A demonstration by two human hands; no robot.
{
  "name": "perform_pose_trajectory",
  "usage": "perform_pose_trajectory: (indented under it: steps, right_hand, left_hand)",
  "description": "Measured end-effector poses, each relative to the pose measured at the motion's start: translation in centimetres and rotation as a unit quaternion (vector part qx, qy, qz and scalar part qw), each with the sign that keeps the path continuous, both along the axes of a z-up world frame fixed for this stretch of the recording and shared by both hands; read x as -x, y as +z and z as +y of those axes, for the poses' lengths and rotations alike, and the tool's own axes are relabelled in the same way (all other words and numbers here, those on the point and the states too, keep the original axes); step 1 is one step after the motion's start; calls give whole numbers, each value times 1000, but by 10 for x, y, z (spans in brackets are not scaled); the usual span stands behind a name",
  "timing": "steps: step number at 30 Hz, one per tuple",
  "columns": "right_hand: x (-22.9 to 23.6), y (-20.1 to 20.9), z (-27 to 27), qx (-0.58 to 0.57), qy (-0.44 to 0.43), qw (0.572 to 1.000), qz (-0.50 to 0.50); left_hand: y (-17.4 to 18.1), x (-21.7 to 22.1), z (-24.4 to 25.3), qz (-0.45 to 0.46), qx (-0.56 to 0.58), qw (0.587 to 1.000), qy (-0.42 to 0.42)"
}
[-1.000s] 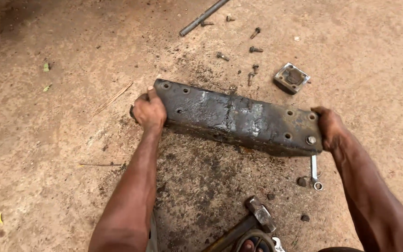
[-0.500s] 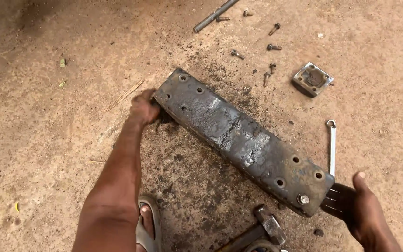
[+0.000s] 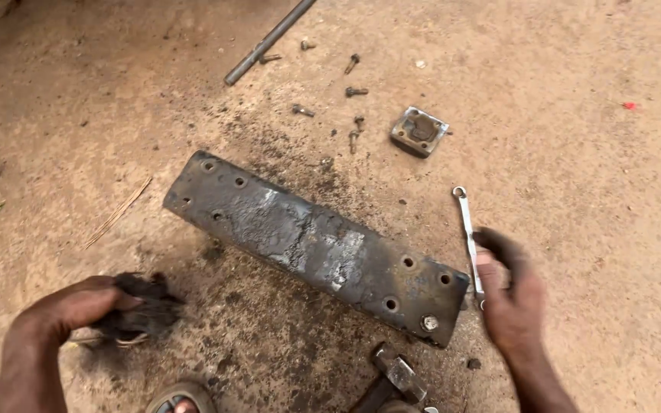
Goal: Cleaning and disassembling a metal vehicle bracket using a hammer, wrench, and cloth.
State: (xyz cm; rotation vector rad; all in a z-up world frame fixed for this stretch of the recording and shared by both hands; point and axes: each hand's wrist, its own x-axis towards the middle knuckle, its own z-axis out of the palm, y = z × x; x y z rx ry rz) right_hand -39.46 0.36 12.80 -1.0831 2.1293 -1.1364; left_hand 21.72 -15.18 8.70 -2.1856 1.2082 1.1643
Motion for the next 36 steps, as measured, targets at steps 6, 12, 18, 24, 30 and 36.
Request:
perform_pose_trajectory:
  steps: [6, 12, 18, 24, 30, 36]
  right_hand:
    - [-98, 45, -12, 110, 394, 912, 45]
    - [-39, 1, 33, 128, 318, 938, -48]
    - [17, -49, 71, 200, -68, 940, -266]
    - [-31, -89, 42, 165, 75, 983, 3]
    - [-27, -90, 11, 235, 10, 959, -157]
    - [43, -150, -21, 287, -18, 904, -317]
  left_hand:
    - [99, 229, 43, 327, -4, 926, -187]
    - [121, 227, 29, 498, 123, 842, -166]
    - [32, 180, -15, 165, 520, 809, 219]
    - [-105, 164, -63, 287, 544, 700, 362]
    - [-178, 144, -122, 5, 767, 637, 75]
    - [-98, 214, -179, 171, 698, 653, 240]
